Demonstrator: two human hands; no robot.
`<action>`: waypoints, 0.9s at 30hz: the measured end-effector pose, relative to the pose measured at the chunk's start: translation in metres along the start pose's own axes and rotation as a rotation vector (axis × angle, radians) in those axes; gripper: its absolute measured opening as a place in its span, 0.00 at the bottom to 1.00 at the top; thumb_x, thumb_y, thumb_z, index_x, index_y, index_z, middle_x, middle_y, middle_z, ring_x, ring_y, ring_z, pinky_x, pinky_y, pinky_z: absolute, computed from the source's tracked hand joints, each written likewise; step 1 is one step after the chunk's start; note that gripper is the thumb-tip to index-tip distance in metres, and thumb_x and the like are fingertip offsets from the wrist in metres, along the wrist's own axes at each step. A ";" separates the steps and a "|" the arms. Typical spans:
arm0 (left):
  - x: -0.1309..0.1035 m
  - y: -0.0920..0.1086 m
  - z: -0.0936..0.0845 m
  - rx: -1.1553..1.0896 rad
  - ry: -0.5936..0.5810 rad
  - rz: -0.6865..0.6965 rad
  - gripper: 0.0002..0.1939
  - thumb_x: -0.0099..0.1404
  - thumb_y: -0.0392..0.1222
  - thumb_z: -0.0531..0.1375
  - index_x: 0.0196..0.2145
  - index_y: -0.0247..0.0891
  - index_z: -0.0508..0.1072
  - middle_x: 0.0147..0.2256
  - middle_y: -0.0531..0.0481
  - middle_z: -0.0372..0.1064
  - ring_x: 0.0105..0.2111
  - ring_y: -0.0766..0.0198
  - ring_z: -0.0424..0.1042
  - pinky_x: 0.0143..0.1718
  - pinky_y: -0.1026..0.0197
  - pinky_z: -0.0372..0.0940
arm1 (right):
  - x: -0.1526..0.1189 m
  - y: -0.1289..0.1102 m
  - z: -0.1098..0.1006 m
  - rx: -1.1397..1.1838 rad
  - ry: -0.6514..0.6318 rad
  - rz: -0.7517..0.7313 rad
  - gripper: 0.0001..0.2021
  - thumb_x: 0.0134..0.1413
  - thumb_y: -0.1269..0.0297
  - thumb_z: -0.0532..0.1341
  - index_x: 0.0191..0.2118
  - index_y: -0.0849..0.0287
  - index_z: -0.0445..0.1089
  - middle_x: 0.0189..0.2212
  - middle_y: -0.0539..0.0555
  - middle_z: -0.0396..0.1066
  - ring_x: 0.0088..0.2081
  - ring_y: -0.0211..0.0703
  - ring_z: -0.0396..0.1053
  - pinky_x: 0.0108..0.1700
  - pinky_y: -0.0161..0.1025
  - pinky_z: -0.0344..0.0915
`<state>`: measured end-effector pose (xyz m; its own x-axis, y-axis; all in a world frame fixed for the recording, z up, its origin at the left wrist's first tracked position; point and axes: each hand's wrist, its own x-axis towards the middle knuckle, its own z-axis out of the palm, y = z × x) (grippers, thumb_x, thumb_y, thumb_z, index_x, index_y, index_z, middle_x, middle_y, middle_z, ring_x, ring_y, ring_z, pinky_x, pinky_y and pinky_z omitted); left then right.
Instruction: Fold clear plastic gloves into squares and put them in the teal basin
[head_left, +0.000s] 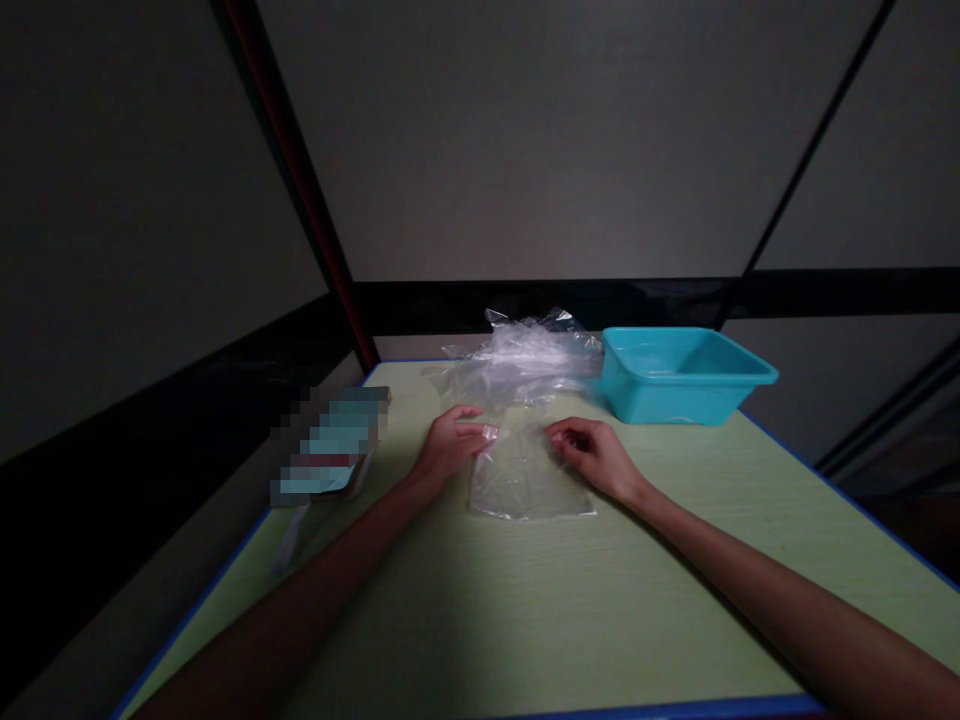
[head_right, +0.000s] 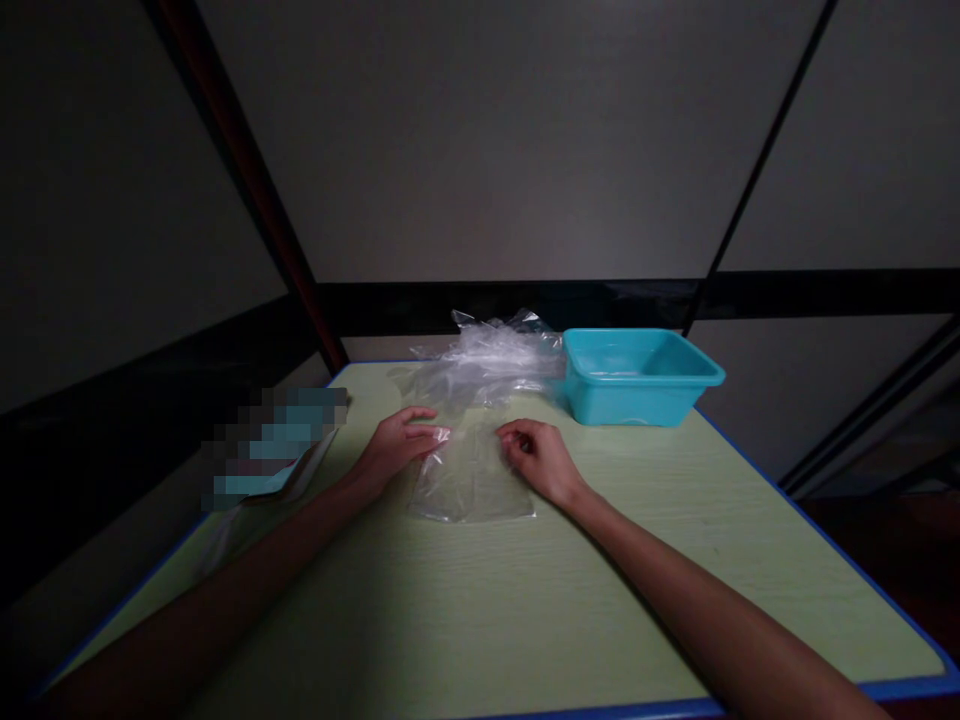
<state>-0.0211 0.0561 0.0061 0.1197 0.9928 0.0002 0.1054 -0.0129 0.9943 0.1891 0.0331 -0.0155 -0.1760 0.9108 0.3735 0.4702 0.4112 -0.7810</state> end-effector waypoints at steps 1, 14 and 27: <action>-0.001 0.001 0.000 -0.008 -0.007 0.002 0.20 0.42 0.37 0.64 0.35 0.34 0.63 0.28 0.48 0.73 0.25 0.65 0.71 0.25 0.67 0.62 | 0.000 0.000 0.000 0.001 0.003 0.001 0.12 0.46 0.66 0.54 0.35 0.66 0.71 0.26 0.54 0.70 0.25 0.37 0.64 0.26 0.32 0.60; 0.010 -0.008 -0.004 -0.011 -0.019 0.113 0.21 0.43 0.31 0.59 0.38 0.35 0.63 0.37 0.44 0.71 0.37 0.60 0.72 0.35 0.63 0.64 | -0.001 -0.002 0.000 -0.078 0.042 0.031 0.11 0.46 0.67 0.55 0.33 0.64 0.71 0.23 0.53 0.70 0.22 0.36 0.62 0.24 0.32 0.59; 0.007 -0.016 -0.005 0.247 0.192 0.236 0.14 0.44 0.31 0.56 0.32 0.37 0.64 0.23 0.57 0.65 0.23 0.68 0.66 0.26 0.67 0.60 | -0.003 -0.008 -0.002 -0.167 0.038 0.014 0.09 0.43 0.70 0.55 0.33 0.64 0.70 0.23 0.52 0.68 0.22 0.36 0.62 0.25 0.33 0.59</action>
<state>-0.0270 0.0635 -0.0094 -0.0152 0.9630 0.2691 0.3340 -0.2488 0.9091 0.1879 0.0275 -0.0093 -0.1372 0.9131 0.3840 0.6099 0.3833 -0.6936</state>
